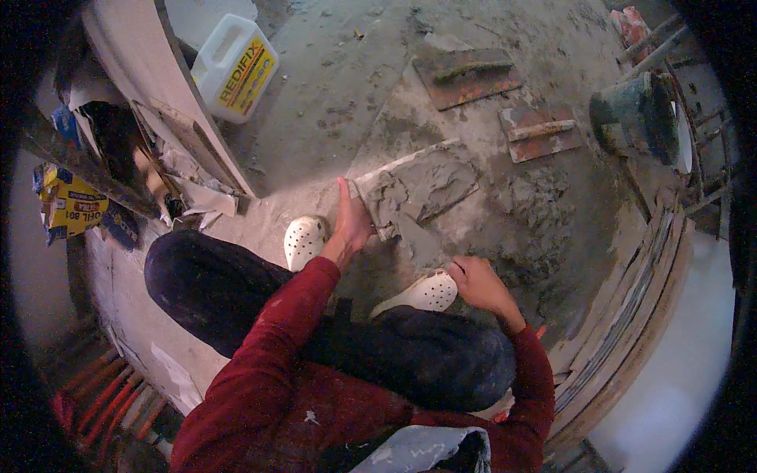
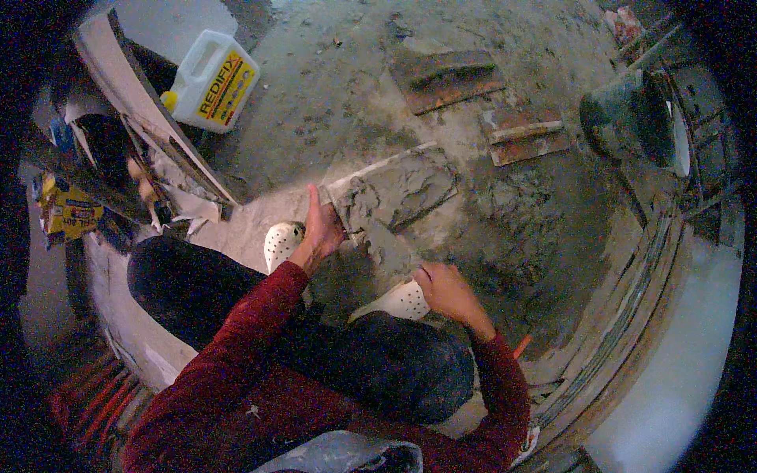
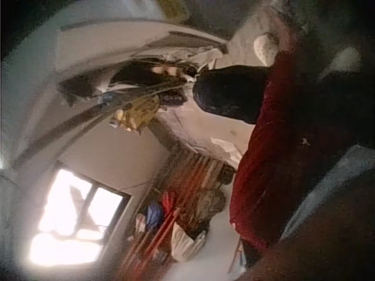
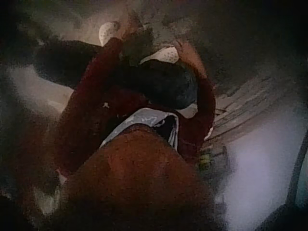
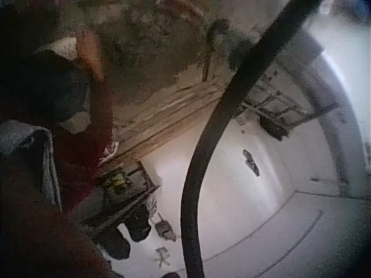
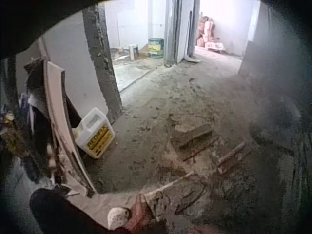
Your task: The person wipes a tiled wall with a yellow sponge, then picks up a white tile and applies adhesive to its back using a notched trowel. The person spreads the adhesive evenly across the tile surface.
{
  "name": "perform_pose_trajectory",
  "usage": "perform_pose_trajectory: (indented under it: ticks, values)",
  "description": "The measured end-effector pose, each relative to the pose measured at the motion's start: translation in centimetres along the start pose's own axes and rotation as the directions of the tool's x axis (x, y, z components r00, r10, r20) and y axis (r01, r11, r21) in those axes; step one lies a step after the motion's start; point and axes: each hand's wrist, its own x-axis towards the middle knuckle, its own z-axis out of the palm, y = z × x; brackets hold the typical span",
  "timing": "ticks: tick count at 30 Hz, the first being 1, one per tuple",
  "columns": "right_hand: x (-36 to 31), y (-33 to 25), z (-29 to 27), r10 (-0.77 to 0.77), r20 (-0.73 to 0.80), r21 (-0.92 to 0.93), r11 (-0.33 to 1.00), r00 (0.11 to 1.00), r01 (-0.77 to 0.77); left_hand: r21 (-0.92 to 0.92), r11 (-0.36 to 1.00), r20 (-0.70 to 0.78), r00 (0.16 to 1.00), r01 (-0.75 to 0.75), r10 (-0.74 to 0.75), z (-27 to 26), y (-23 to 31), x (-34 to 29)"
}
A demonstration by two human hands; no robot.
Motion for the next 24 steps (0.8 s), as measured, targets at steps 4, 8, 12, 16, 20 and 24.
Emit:
perform_pose_trajectory:
  ticks: [4, 8, 12, 16, 20, 24]
  values:
    - [0.5, 0.7, 1.9, -0.059, -0.023, -0.091, 0.994, 0.998, 0.057, 0.011, 1.0, -0.002, 1.0, -0.001, 0.001, 0.5, -0.4, 0.5]
    - [0.1, -3.3, -2.6, 0.108, 0.074, -0.477, 0.877, 0.991, -0.06, -0.012, 1.0, -0.006, 1.0, 0.003, -0.003, 1.0, 0.2, -0.6]
    - [2.0, -2.4, -4.6, -0.416, -0.119, -0.758, 0.625, 0.901, 0.188, -0.032, 0.999, 0.058, 0.998, -0.025, 0.027, 0.7, 0.1, 0.0]
    - [6.7, -2.5, -5.1, -0.463, 0.005, -0.791, 0.541, 0.887, 0.287, -0.001, 1.0, 0.102, 0.995, -0.007, 0.007, 0.3, -0.2, 0.1]
    - [7.6, -3.3, -4.7, -0.299, -0.016, -0.712, 0.674, 0.954, 0.199, -0.036, 0.999, 0.122, 0.992, 0.019, -0.014, -0.4, -0.1, 0.3]
    - [7.1, -0.3, -5.3, -0.303, 0.036, -0.307, 0.903, 0.952, 0.299, -0.013, 1.0, 0.111, 0.994, 0.008, -0.007, 0.0, 0.1, -0.2]
